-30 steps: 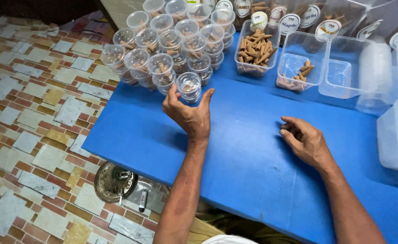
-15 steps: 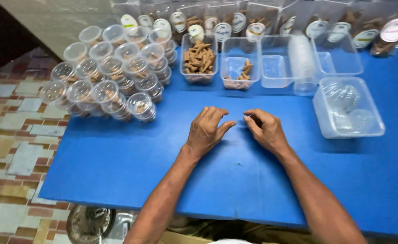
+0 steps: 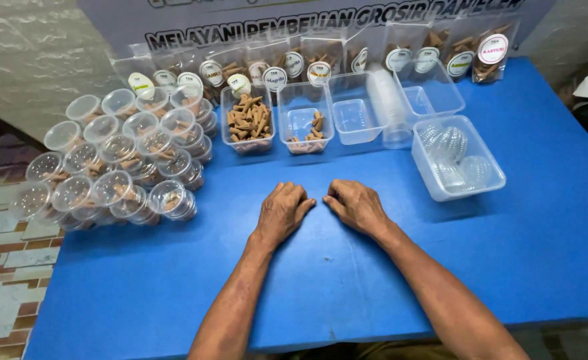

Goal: Packing incense cones into small plastic cups and organizing them on a table.

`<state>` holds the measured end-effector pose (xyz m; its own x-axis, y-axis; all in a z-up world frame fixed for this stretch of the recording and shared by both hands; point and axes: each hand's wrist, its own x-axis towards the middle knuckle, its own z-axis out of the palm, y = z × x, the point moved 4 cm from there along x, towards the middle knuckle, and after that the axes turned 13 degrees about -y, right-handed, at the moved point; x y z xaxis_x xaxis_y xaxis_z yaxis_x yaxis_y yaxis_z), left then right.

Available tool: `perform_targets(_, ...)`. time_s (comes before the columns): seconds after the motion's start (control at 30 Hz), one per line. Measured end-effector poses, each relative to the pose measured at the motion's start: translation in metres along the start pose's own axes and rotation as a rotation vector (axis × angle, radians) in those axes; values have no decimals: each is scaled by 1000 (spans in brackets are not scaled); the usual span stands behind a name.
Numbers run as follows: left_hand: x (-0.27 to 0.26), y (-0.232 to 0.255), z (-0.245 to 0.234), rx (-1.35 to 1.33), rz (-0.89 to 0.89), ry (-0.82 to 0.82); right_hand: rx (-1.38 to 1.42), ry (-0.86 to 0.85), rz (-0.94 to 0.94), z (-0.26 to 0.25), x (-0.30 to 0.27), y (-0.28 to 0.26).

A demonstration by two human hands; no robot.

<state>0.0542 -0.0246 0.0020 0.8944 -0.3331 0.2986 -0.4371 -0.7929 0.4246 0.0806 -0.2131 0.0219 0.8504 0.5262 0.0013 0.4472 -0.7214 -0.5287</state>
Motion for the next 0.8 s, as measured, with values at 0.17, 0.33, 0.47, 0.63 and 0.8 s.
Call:
perform_targets(0.17,2,-6,2,-32,-34,-51,-26,-27,5,1,0,3)
perform_targets(0.33,3,-8,1,-73,-63,-93,-38,-9,6,4,0,6)
perform_targets(0.47,3,-5,-4,-96,-94,-132,-27,-8,-7,4,0,6)
perform_targets(0.63,4,-5,-5,-112,-110,-154,-22,-1,-15,6,3,10)
perform_targets(0.8,4,-6,-4,-100,-112,-151,-19,-1,-36,4,2,7)
